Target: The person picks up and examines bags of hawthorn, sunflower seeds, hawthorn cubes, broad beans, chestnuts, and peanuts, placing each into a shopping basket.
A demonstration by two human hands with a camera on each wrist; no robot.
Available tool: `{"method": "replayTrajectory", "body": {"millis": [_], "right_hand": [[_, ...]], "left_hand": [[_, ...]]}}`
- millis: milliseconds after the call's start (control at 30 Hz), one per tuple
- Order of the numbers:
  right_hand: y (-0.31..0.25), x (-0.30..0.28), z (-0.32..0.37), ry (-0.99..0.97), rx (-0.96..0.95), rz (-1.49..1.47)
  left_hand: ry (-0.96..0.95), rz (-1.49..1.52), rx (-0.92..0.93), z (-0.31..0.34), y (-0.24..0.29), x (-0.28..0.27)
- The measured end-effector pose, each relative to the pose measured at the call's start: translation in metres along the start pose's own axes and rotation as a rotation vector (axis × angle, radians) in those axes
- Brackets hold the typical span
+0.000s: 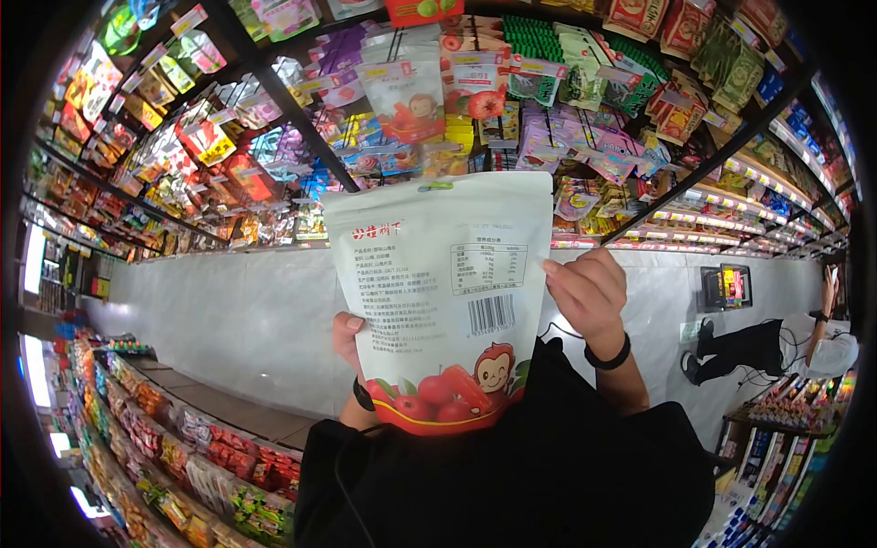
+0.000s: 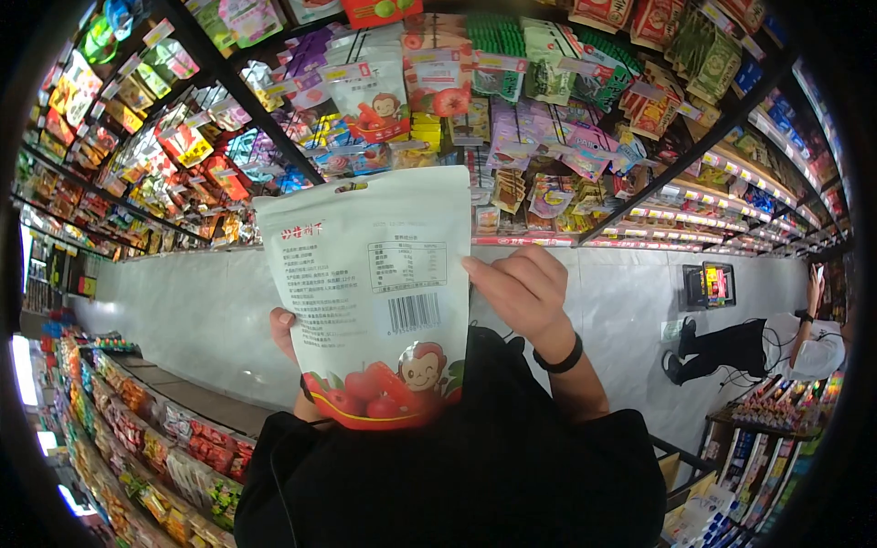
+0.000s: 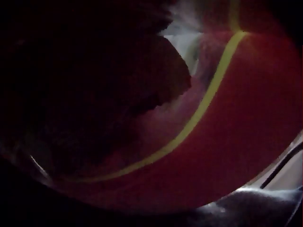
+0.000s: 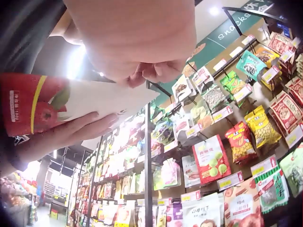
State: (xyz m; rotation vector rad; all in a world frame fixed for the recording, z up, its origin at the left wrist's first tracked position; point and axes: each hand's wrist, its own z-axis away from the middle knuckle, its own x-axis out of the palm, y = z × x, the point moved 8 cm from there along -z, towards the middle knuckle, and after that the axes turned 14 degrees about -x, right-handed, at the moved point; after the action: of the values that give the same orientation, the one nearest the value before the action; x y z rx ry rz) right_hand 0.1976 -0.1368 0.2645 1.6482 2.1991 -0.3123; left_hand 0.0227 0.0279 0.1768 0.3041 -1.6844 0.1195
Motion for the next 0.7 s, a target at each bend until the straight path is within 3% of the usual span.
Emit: {"method": "replayTrajectory", "body": {"millis": [67, 100, 200, 267, 300, 367, 500, 600, 700], "right_hand": [[0.003, 0.013, 0.022, 0.109, 0.169, -0.17], [0.01, 0.031, 0.063, 0.146, 0.474, -0.409], [-0.004, 0.103, 0.089, 0.194, 0.915, -0.969], [-0.041, 0.153, 0.132, -0.297, 1.395, -1.46], [-0.064, 0.163, 0.134, -0.448, 1.476, -1.64], [-0.103, 0.176, 0.121, -0.581, 1.464, -1.919], [-0.137, 0.212, 0.093, -0.626, 1.412, -2.049], [-0.151, 0.232, 0.076, -0.63, 1.396, -2.077], [-0.156, 0.252, 0.063, -0.62, 1.395, -2.069]], "left_hand": [[0.011, 0.007, 0.016, 0.008, 0.004, -0.002], [0.015, 0.011, 0.025, 0.012, 0.006, -0.003], [-0.057, 0.067, 0.042, 0.024, 0.017, -0.004], [-0.012, 0.033, 0.099, 0.033, 0.028, -0.004], [0.014, 0.017, 0.126, 0.039, 0.034, -0.005], [-0.003, 0.001, 0.141, 0.048, 0.047, -0.009], [-0.043, 0.013, 0.14, 0.065, 0.069, 0.001], [0.187, -0.22, 0.205, 0.094, 0.096, -0.017], [0.713, -1.072, 0.324, 0.11, 0.14, -0.023]]}}
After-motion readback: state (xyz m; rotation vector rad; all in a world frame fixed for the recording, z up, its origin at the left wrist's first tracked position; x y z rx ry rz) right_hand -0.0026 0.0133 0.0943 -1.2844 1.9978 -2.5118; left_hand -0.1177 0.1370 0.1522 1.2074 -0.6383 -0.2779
